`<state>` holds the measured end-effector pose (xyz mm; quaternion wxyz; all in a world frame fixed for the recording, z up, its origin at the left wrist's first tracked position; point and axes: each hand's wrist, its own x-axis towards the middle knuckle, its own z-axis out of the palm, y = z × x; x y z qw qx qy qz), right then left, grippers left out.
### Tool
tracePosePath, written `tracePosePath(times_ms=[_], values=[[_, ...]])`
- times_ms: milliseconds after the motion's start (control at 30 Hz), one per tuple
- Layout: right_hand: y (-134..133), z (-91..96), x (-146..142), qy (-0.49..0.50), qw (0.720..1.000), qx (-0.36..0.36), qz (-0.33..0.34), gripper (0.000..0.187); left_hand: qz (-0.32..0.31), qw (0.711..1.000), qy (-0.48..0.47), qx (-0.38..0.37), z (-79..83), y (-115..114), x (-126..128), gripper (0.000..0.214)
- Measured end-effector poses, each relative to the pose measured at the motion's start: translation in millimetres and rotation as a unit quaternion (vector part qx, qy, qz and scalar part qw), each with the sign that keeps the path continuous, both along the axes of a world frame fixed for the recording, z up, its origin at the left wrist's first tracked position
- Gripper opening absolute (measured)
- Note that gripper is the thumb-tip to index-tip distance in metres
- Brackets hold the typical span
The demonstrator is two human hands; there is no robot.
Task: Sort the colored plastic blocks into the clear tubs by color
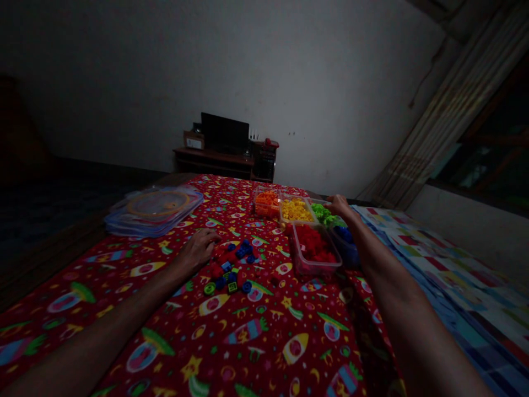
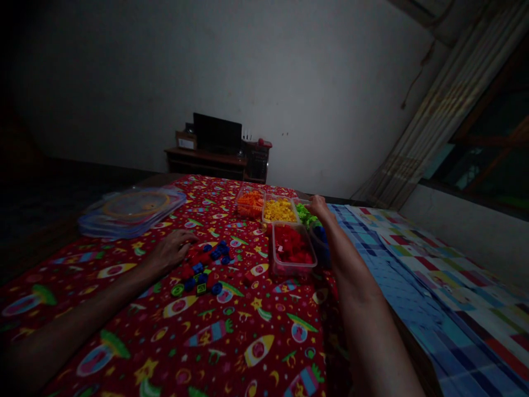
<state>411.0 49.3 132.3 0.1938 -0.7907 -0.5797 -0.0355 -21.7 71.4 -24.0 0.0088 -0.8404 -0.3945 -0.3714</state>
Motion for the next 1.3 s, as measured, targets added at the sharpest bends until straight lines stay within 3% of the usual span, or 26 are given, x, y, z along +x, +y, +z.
tracePosePath(times_ms=[133,300,400,467,600,733,867,967,1067,1133,1200,1300], values=[[-6.0,4.0,-17.6,0.009,0.999,0.036,0.031,0.037,0.001,1.0,0.011,-0.008,1.5,0.0,0.0,0.03],[-30.2,0.1,-82.5,0.05,0.975,0.089,0.198,0.025,0.0,1.0,0.018,-0.014,0.2,1.5,0.9,0.03],[-58.7,-12.9,-141.2,0.03,0.944,0.065,0.323,0.018,0.002,1.0,0.013,-0.009,-1.7,0.8,2.0,0.031],[-77.9,-24.9,-179.2,0.014,0.909,0.008,0.415,0.016,0.003,1.0,0.01,-0.005,-2.1,-0.2,2.6,0.032],[-96.9,-51.9,-227.6,-0.071,0.882,-0.063,0.461,0.02,0.008,1.0,0.017,-0.009,-1.8,-1.6,3.5,0.032],[-91.6,-75.2,-235.3,-0.145,0.888,-0.068,0.431,0.018,0.01,1.0,0.014,-0.01,-3.0,-1.2,4.9,0.034],[-87.2,-81.8,-226.4,-0.14,0.888,-0.084,0.43,0.018,0.003,0.999,0.006,-0.049,4.5,-4.6,5.8,0.034],[-86.4,-76.0,-217.7,-0.123,0.904,-0.066,0.403,0.023,-0.039,0.986,-0.017,-0.162,21.7,-11.0,3.1,0.036],[-84.1,-71.4,-211.2,-0.11,0.922,-0.054,0.366,0.025,-0.136,0.942,-0.006,-0.306,40.9,-17.3,-1.5,0.042],[-82.0,-74.0,-210.9,-0.095,0.926,-0.051,0.362,0.024,-0.183,0.914,0.028,-0.36,49.2,-20.0,-2.7,0.046],[-80.0,-81.9,-214.5,-0.076,0.917,-0.028,0.39,0.023,-0.196,0.905,0.053,-0.374,52.8,-21.7,-1.2,0.047],[-76.3,-98.3,-223.1,-0.063,0.877,0.019,0.476,0.028,-0.203,0.911,0.069,-0.352,54.2,-24.1,3.6,0.045]])
